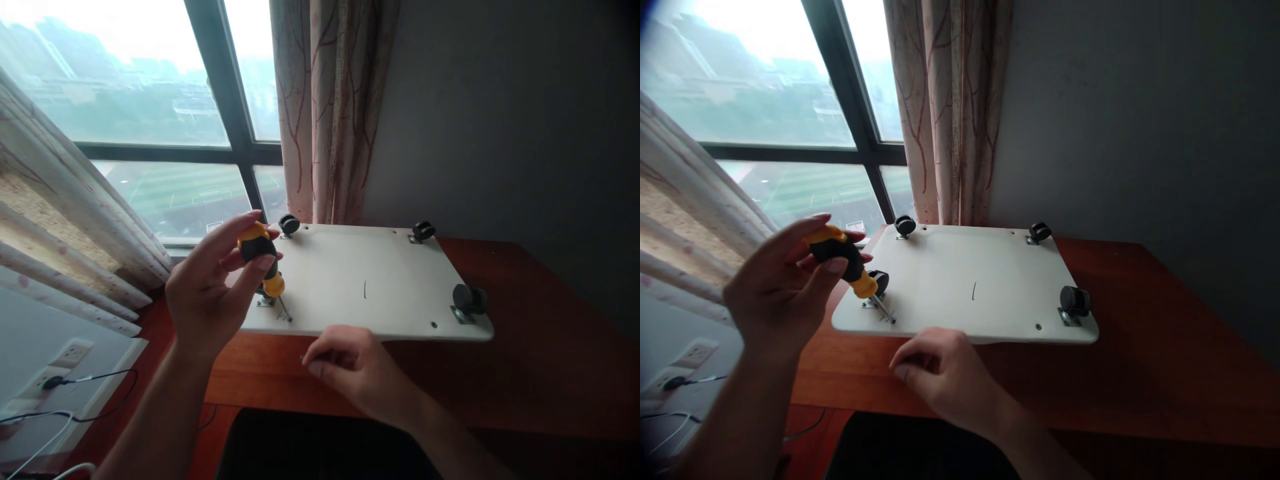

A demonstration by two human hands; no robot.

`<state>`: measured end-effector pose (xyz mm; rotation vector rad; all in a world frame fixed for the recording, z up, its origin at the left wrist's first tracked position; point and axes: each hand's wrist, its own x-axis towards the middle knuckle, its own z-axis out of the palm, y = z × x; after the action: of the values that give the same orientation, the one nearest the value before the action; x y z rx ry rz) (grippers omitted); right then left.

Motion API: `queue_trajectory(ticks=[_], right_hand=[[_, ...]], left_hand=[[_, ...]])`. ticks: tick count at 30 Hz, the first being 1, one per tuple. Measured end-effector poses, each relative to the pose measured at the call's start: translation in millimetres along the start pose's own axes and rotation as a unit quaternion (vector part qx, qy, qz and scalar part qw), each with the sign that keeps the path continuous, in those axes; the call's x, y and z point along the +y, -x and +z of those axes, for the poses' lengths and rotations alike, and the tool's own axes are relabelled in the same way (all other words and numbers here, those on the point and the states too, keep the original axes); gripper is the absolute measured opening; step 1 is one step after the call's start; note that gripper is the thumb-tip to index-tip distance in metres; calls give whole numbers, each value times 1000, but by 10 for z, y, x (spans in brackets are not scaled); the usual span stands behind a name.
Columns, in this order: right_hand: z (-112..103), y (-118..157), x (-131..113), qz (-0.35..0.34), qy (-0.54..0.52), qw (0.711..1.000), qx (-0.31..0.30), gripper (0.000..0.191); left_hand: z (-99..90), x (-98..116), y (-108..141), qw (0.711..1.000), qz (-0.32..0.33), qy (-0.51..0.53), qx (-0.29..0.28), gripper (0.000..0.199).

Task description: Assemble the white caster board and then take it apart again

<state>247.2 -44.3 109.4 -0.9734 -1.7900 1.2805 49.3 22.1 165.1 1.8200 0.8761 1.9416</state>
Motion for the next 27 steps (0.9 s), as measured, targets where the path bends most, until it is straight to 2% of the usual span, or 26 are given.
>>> queue_trajectory(ticks=[3, 6, 10, 14, 19, 27], right_hand=[[-361, -369, -182, 21, -20, 999, 42, 13], [-591, -975, -151, 35, 27, 995, 87, 11], [-663, -1812, 90, 90, 66, 989, 99, 12], [-632, -2349, 276, 114, 75, 985, 103, 12], [-658, -2618, 358, 123, 74, 983, 112, 11], [-829, -2712, 416, 136, 89, 978, 131, 12]], left_hand=[[-28, -10, -89, 1000, 21, 7, 4, 48], [-35, -59, -256, 998, 55, 14, 12, 49], [-17, -232, -508, 998, 58, 26, 2, 43], [-22, -453, -682, 998, 53, 28, -18, 42], [-28, -631, -779, 998, 44, 21, -36, 42], [67, -781, -856, 997, 42, 25, -57, 44]])
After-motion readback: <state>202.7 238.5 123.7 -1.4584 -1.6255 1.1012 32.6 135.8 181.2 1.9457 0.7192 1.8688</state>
